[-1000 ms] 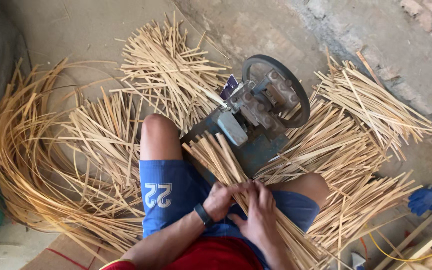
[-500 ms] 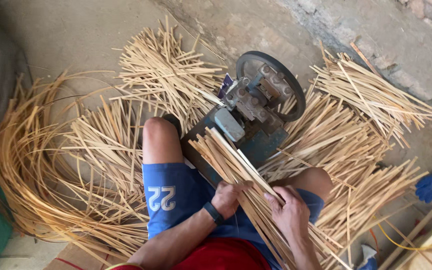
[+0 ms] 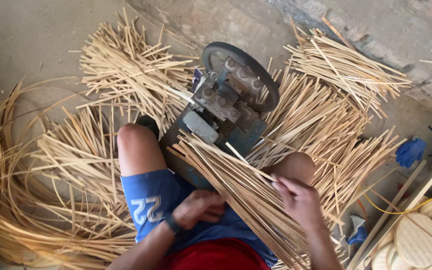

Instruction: The person is using a machine to strip bamboo into thin pieces, handling large bundles of sticks and feeding individual strips through the mechanism.

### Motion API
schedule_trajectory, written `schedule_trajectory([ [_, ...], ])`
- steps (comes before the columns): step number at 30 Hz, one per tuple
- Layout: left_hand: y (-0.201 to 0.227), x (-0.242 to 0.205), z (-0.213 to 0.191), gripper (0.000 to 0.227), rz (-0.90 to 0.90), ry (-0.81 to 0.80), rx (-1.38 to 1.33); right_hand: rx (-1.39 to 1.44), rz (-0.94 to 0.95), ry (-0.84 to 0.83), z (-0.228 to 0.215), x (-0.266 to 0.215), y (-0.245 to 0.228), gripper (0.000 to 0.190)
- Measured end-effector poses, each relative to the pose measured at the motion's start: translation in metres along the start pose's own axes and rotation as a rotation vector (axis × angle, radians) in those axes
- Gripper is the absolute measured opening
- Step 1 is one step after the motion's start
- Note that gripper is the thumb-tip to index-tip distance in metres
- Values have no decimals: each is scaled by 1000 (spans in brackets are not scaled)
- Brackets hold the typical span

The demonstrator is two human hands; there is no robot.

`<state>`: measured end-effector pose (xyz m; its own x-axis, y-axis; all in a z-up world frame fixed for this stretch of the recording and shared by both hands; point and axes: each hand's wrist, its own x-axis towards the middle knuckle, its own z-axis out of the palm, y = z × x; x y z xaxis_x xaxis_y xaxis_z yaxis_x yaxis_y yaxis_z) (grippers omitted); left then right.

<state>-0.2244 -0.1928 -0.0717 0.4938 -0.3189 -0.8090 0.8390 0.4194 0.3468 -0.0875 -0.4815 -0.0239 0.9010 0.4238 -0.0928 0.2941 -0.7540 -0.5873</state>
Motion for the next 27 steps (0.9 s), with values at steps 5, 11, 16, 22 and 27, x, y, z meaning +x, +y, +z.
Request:
schedule_trajectory([
  [5,53,-71,-41,61,557,213,817,90,-36,102,-60,-8,42,27],
  [11,162,-84,-67,43,842,881,719,-571,-34,128,-74,24,0,35],
  [16,235,-26,-66,50,1098,635,240,-395,-38,122,-30,63,-23,33],
  [22,267,25,-65,40,1207,312,34,-165,-52,153,-1,61,-5,46],
  [27,271,38,-75,38,1199,234,-61,75,-83,-137,31,37,-4,21],
])
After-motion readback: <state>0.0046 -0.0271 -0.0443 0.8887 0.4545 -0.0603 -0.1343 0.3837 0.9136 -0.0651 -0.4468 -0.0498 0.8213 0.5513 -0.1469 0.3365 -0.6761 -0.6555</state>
